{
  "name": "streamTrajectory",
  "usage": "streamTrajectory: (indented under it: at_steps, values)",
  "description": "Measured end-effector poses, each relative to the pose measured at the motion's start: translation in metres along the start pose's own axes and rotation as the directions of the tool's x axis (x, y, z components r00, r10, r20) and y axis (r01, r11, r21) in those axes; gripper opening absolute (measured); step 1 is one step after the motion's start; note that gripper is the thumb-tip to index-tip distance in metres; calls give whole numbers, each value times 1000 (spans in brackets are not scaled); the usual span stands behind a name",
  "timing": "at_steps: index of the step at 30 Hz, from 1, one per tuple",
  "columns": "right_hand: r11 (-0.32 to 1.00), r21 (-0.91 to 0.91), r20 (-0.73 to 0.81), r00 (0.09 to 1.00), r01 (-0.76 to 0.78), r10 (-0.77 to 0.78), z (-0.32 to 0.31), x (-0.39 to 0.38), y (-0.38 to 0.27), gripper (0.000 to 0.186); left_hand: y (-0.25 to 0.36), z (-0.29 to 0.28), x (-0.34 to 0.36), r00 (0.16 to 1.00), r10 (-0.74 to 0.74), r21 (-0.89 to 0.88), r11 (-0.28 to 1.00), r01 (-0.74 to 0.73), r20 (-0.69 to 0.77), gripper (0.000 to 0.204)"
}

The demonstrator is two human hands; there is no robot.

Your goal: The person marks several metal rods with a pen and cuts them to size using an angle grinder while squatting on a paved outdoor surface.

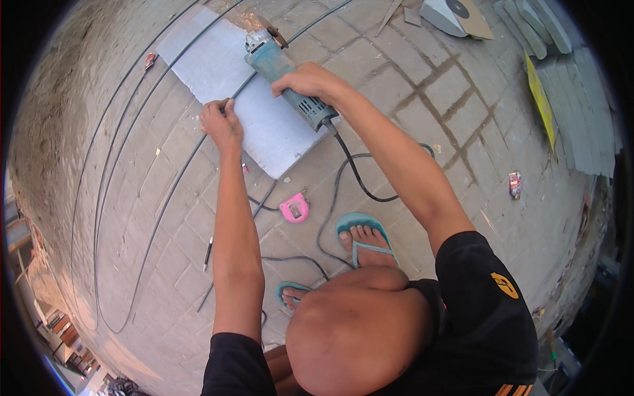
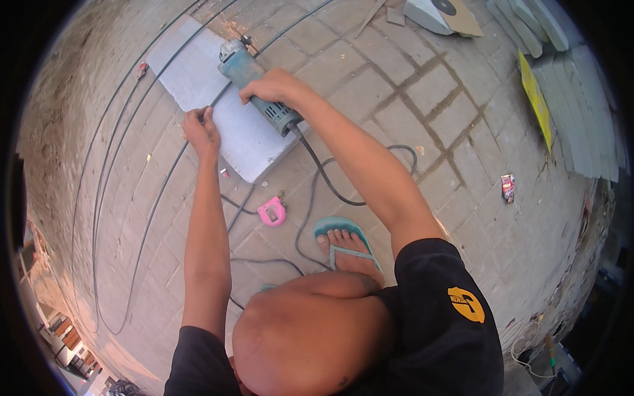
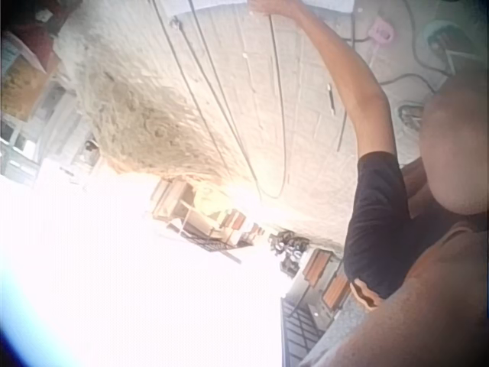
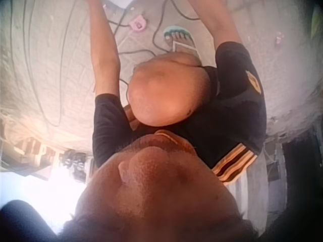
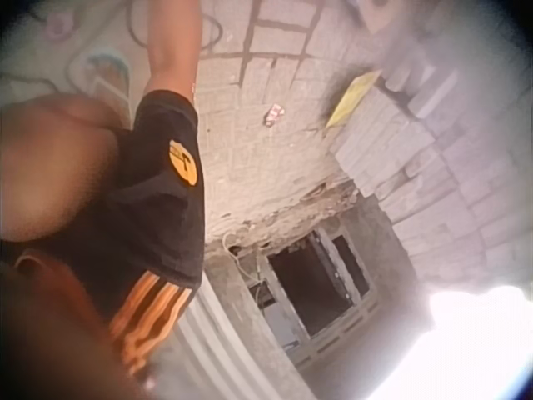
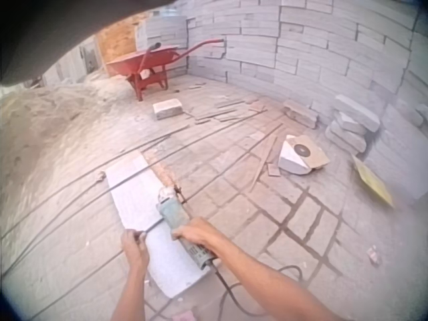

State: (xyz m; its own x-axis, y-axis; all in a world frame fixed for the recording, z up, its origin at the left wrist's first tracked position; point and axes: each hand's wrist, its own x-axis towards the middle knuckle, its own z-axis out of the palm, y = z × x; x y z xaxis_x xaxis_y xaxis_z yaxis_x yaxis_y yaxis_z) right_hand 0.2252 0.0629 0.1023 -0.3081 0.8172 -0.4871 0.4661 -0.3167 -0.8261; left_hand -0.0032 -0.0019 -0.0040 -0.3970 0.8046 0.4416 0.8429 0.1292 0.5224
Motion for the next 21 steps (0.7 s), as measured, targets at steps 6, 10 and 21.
streamTrajectory:
  at_steps: [6,10,21]
  values:
    - [1000,-3,-4,1000,-16,16,0,3,4,44,3,-1,0,1000,-6,6,1000,6,4,15]
    - [1000,9,9,1000,-13,13,0,1,3,45,1,-1,1,1000,4,4,1000,-4,-4,15]
    - [1000,15,12,1000,-8,8,0,-1,1,46,0,0,1,1000,-6,-1,1000,6,12,16]
